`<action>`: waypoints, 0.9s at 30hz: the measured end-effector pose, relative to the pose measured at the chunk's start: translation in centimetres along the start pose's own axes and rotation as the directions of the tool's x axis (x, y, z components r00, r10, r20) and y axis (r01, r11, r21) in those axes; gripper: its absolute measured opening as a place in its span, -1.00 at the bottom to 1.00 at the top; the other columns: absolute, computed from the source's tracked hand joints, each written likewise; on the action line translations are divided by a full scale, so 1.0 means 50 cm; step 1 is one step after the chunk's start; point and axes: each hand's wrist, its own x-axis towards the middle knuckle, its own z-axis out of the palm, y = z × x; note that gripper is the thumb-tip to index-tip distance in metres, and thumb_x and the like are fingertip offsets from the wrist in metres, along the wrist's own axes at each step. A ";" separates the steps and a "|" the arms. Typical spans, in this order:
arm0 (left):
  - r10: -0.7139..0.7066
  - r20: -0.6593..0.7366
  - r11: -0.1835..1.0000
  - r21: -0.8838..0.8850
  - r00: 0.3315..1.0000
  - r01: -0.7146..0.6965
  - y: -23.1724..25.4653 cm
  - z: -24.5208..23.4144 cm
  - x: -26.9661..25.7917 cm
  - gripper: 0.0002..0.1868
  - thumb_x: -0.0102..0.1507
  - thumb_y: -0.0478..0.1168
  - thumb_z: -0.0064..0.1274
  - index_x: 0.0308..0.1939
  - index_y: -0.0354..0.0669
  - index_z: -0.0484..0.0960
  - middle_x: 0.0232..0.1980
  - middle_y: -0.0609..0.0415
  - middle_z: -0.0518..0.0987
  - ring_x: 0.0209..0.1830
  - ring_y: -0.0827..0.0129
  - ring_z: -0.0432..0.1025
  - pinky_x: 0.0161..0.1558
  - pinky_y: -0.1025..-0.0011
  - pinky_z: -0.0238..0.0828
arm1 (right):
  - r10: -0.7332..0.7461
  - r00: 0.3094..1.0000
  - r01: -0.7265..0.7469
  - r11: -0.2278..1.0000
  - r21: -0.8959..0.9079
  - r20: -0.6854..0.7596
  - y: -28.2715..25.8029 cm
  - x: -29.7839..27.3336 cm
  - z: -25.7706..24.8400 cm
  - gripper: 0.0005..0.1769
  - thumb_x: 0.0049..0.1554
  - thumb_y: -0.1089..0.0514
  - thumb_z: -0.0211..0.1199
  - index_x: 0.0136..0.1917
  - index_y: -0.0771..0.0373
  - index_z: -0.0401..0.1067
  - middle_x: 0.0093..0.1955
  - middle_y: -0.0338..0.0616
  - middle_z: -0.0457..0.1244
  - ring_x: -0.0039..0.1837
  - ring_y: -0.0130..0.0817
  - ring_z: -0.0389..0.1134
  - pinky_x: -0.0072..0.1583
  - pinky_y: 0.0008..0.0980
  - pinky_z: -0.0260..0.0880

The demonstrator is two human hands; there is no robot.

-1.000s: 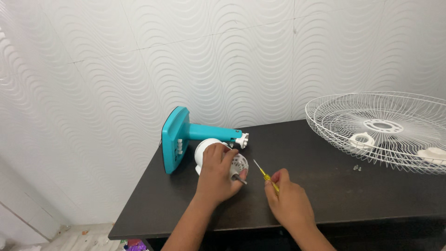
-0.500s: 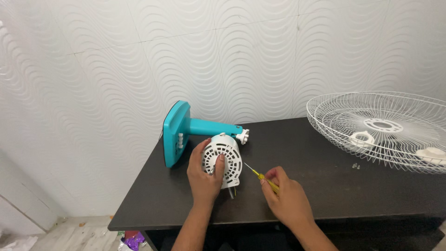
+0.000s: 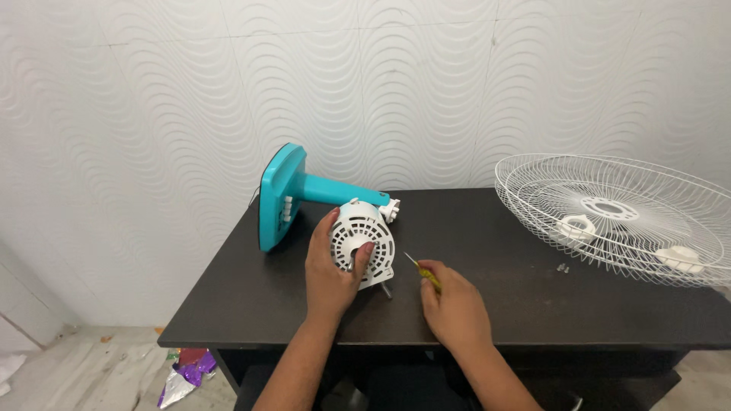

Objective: The person disassembles a small electric fan on a dark table using a yellow screwdriver. They remove screws from the motor housing, separate the motor from its casing, and detach the rear cover and internal components.

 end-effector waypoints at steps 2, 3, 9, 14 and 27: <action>0.005 -0.004 1.000 0.008 1.000 -0.005 -0.001 0.001 -0.003 -0.24 0.19 -0.02 0.33 0.35 -0.30 0.38 0.29 -0.25 0.53 0.24 -0.01 0.51 0.20 0.18 0.47 | -0.204 0.978 0.194 0.964 -0.183 -0.037 0.005 -0.001 0.013 -0.66 0.17 0.05 0.17 0.21 0.06 0.51 -0.13 -0.18 0.32 -0.01 -0.31 0.37 0.06 -0.23 0.40; 0.017 -0.008 1.000 0.008 1.000 -0.017 0.000 0.001 -0.005 -0.24 0.19 -0.02 0.34 0.35 -0.30 0.38 0.29 -0.25 0.53 0.24 -0.01 0.50 0.20 0.19 0.47 | -0.170 0.985 0.168 0.965 -0.200 0.006 0.009 -0.001 0.017 -0.66 0.17 0.05 0.18 0.21 0.05 0.51 -0.11 -0.19 0.30 0.02 -0.32 0.36 0.08 -0.23 0.41; 0.014 0.009 1.000 0.009 1.000 -0.014 -0.003 -0.003 -0.001 -0.22 0.17 0.00 0.36 0.34 -0.30 0.38 0.28 -0.23 0.52 0.23 0.00 0.50 0.18 0.19 0.48 | -0.187 0.981 0.196 0.952 -0.236 0.061 0.006 0.006 0.026 -0.67 0.12 0.01 0.26 0.15 -0.01 0.60 -0.04 -0.18 0.24 0.06 -0.29 0.33 0.06 -0.24 0.42; 0.004 0.005 1.000 0.004 1.000 -0.004 -0.006 -0.004 -0.004 -0.20 0.16 0.00 0.38 0.34 -0.28 0.38 0.28 -0.22 0.52 0.24 0.02 0.50 0.19 0.19 0.48 | -0.369 0.901 0.357 0.929 -0.093 -0.227 -0.016 0.015 0.011 -0.78 0.02 0.07 0.40 -0.04 0.10 0.64 -0.12 -0.16 0.27 -0.03 -0.23 0.36 0.00 -0.23 0.39; 0.065 0.033 0.998 0.013 0.997 -0.065 -0.045 -0.003 -0.021 -0.22 0.27 -0.03 0.38 0.42 -0.27 0.34 0.34 -0.22 0.49 0.34 -0.03 0.45 0.33 0.18 0.43 | -0.711 0.635 0.730 0.680 -0.066 -0.301 -0.062 0.061 0.006 -0.84 0.09 0.23 0.49 -0.04 0.21 0.58 -0.05 -0.13 0.29 -0.05 -0.20 0.39 -0.03 -0.23 0.40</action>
